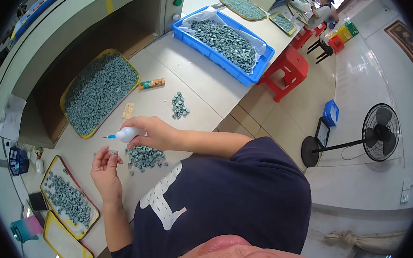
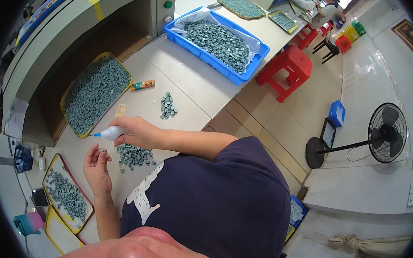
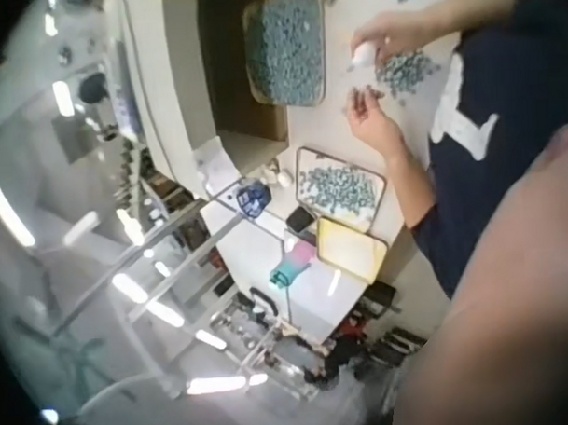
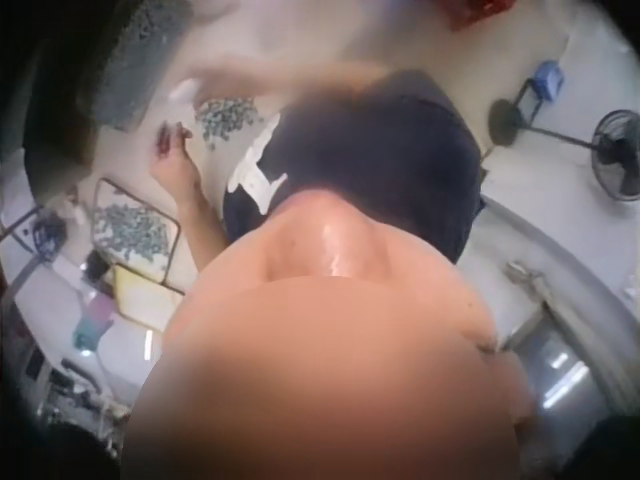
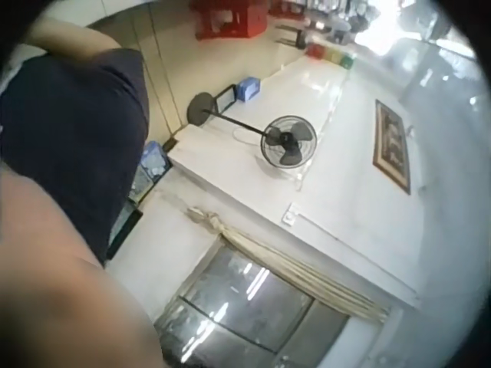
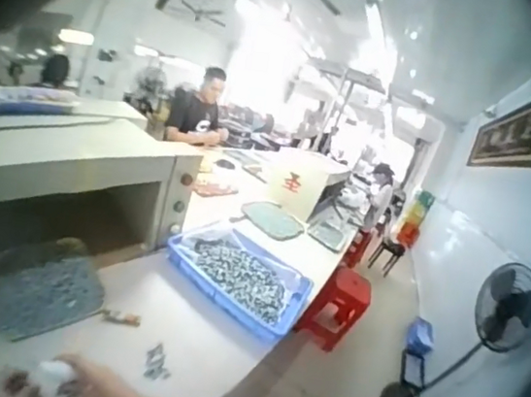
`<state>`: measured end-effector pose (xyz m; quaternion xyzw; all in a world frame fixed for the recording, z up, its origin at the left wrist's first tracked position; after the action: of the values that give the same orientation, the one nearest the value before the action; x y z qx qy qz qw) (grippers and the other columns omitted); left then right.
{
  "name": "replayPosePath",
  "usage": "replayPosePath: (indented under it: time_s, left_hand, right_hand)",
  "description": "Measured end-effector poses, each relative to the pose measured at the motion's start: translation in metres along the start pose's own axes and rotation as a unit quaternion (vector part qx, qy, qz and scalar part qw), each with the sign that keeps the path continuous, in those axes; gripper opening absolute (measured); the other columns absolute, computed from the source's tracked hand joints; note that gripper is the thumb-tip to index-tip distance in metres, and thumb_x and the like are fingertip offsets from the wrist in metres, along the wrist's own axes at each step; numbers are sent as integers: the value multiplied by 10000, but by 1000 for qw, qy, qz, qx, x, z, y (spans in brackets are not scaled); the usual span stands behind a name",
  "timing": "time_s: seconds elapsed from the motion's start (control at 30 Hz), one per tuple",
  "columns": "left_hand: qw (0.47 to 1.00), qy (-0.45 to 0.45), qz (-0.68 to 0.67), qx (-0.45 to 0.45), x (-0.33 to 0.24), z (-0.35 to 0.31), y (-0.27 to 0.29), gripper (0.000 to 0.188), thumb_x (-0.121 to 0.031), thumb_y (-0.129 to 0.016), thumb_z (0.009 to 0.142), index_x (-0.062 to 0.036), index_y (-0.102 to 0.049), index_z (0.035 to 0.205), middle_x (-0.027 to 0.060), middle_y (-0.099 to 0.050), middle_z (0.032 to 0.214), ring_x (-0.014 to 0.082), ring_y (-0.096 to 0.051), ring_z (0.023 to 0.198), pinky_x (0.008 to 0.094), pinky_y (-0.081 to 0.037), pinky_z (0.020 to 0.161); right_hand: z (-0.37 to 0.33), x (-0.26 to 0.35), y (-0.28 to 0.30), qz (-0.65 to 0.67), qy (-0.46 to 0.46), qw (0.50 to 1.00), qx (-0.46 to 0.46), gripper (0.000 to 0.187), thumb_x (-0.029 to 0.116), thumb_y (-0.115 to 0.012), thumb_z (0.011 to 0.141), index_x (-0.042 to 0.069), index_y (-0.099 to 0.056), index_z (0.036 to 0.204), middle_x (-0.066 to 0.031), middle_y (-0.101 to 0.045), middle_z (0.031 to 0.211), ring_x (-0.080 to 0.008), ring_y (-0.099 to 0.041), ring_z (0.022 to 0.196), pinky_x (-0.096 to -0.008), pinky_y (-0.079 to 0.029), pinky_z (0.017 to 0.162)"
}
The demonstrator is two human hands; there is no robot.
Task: Assembling small plastic components using a glue bottle at a workstation.
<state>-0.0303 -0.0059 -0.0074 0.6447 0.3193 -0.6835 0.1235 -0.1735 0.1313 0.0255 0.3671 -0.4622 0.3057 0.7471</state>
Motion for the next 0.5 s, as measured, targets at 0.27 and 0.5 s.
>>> replayPosePath:
  time_s: [0.27, 0.5]
  left_hand:
    - [999, 44, -17, -7, 13, -3, 5, 228, 2, -624, 878, 59, -589, 1096, 88, -623, 900, 143, -582, 778, 263, -495, 724]
    - [994, 82, -59, -29, 26, 0, 7, 225, -12, -620, 886, 66, -592, 1095, 100, -623, 916, 151, -582, 787, 260, -495, 726]
  right_hand:
    - [-5, -3, -1, -35, 37, 999, -8, 419, 126, -770, 743, 74, -576, 1110, -98, -644, 968, -277, -628, 916, -353, -511, 791]
    - [-9, -4, 3, -39, 62, 997, -17, 401, 126, -770, 739, 74, -586, 1092, -103, -640, 951, -287, -625, 892, -364, -508, 764]
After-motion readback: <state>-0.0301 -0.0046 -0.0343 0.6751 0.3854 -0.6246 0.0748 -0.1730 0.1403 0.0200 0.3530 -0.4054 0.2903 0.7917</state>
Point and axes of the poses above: each hand's wrist, its own z-axis towards the middle knuckle, its own y-axis out of the back of the hand, x = y × z, the point moved 4 cm from there along z, towards the middle knuckle
